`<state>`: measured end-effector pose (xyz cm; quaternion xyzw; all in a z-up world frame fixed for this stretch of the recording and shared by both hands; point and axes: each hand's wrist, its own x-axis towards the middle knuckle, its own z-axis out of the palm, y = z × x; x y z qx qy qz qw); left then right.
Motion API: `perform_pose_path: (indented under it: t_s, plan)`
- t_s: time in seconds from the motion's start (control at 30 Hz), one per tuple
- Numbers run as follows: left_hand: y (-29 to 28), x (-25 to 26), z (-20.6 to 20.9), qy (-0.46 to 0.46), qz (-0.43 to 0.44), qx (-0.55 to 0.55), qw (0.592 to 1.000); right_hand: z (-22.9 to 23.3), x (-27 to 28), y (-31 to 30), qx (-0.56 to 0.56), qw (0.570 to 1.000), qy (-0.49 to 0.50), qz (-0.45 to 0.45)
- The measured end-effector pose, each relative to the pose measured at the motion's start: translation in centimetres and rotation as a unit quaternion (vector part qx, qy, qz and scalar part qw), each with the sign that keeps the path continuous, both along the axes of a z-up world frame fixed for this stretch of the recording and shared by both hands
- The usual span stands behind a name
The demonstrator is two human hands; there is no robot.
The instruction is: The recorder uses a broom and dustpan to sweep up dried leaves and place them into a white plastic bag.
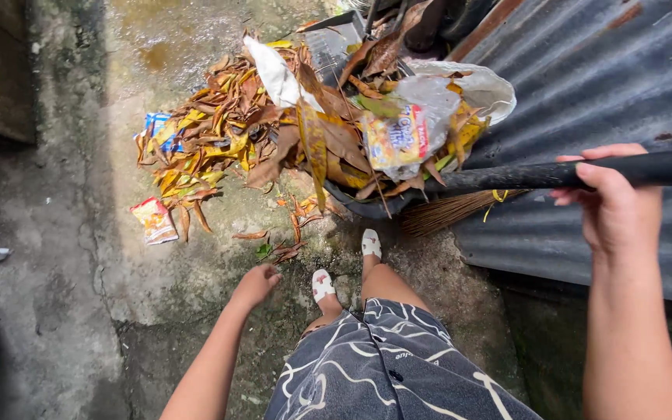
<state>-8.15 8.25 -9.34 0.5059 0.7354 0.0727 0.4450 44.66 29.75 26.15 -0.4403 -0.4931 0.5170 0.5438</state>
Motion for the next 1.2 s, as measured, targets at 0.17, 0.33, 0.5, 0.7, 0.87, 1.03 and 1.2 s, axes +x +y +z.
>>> perform_pose_path:
  t_s: [0.17,0.33,0.5,0.7,0.87,1.03,1.2]
  plan:
    - [11.5,-1.9,-0.5,-0.043,0.135,0.056,0.988,-0.7,10.3,1.7,-0.007,0.997,-0.069,-0.023]
    - [23.9,-1.4,-2.9,-0.105,0.185,0.084,0.973,-6.2,21.1,4.1,-0.041,0.997,-0.065,-0.019]
    - [36.8,1.3,-5.9,-0.215,0.204,0.120,0.948,-8.4,24.4,6.4,-0.080,0.992,-0.092,-0.036]
    - [49.5,6.7,-5.6,0.011,-0.052,0.082,0.995,-8.2,23.6,7.6,-0.118,0.982,-0.142,-0.039]
    - [56.8,12.9,-3.9,0.012,-0.083,0.112,0.990,-7.4,23.4,7.9,-0.196,0.957,-0.206,-0.054]
    - [58.9,15.5,-9.7,0.016,-0.070,0.012,0.997,-9.6,26.2,7.8,-0.215,0.957,-0.189,-0.055]
    - [57.5,14.3,-11.3,0.078,-0.082,0.086,0.990,-9.4,22.8,10.4,-0.221,0.951,-0.201,-0.076]
